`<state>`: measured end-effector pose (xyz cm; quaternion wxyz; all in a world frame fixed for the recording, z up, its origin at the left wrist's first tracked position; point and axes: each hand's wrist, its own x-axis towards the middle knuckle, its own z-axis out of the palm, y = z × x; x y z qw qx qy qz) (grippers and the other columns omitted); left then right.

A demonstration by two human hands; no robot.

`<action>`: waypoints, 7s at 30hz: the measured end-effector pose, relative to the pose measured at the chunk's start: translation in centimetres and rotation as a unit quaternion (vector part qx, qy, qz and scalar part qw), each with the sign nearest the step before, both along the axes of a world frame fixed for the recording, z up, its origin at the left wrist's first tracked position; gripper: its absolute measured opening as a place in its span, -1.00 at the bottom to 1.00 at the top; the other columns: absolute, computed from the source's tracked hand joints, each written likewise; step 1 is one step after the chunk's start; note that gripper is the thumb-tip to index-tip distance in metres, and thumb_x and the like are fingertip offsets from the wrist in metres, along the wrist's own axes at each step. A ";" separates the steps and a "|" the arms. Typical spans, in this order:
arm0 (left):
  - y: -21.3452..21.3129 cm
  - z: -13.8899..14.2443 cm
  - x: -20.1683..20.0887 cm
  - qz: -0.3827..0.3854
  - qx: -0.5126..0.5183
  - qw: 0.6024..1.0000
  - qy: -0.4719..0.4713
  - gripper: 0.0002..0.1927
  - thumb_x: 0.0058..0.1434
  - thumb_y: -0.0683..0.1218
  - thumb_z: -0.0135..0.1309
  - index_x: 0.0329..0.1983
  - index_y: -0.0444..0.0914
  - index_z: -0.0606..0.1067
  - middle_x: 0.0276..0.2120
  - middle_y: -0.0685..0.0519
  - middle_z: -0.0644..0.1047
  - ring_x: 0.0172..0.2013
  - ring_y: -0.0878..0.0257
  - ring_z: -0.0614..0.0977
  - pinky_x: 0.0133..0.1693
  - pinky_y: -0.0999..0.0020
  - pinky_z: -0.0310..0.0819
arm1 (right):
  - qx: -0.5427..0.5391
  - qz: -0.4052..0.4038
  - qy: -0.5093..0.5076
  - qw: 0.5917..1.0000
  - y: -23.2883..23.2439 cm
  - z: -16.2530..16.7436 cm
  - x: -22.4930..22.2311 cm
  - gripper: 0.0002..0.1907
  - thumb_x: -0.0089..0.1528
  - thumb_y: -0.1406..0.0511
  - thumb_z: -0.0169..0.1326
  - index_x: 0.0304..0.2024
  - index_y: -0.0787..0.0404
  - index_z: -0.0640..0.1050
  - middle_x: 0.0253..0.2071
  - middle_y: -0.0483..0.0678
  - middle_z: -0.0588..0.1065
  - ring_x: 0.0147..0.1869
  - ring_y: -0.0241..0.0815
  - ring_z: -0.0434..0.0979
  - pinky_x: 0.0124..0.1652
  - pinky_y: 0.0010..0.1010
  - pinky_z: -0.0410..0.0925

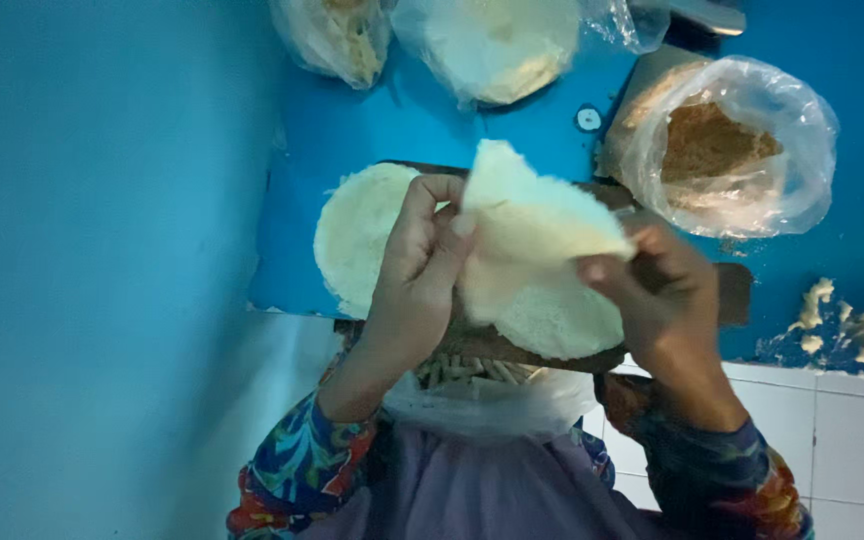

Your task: The person shapes soft white dough into flat round discs by hand, pressing and smoothing each disc on a wooden board, then stacks the finished discs on the table. At the end the person holds a stacked pile steady and slices through it with a long knife.

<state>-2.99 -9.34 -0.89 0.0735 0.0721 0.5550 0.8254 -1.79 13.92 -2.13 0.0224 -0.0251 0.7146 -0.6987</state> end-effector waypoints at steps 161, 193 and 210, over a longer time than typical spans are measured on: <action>1.4 -3.1 3.0 0.034 0.018 0.999 -0.011 -0.74 0.51 -0.19 -0.10 0.22 -0.33 0.33 0.11 -0.04 0.54 0.11 0.33 0.57 0.15 0.41 0.50 | -0.007 0.040 -0.045 0.998 -6.2 -0.3 0.7 -0.74 0.26 0.51 0.14 0.00 0.27 0.51 -0.04 -0.13 0.49 0.08 -0.30 0.51 0.06 -0.43 0.42; 0.4 -5.1 3.1 0.164 0.024 0.986 0.033 -0.85 0.60 -0.15 0.01 0.11 -0.33 0.43 -0.19 0.09 0.47 -0.26 0.44 0.47 -0.19 0.53 0.44 | -0.102 0.004 -0.115 0.988 -5.1 -2.3 0.0 -0.80 0.34 0.36 0.20 -0.03 0.32 0.53 -0.12 -0.04 0.52 -0.14 -0.25 0.48 -0.19 -0.40 0.39; -1.4 -6.2 2.3 0.131 0.026 0.982 -0.134 -0.70 0.35 -0.01 0.15 -0.02 -0.32 0.56 -0.21 0.00 0.66 -0.20 0.31 0.72 -0.17 0.37 0.68 | -0.252 -0.134 -0.060 0.957 -2.2 -1.8 -0.8 -0.65 0.29 0.15 0.16 0.00 0.24 0.49 -0.07 0.01 0.52 0.04 -0.12 0.54 0.05 -0.29 0.45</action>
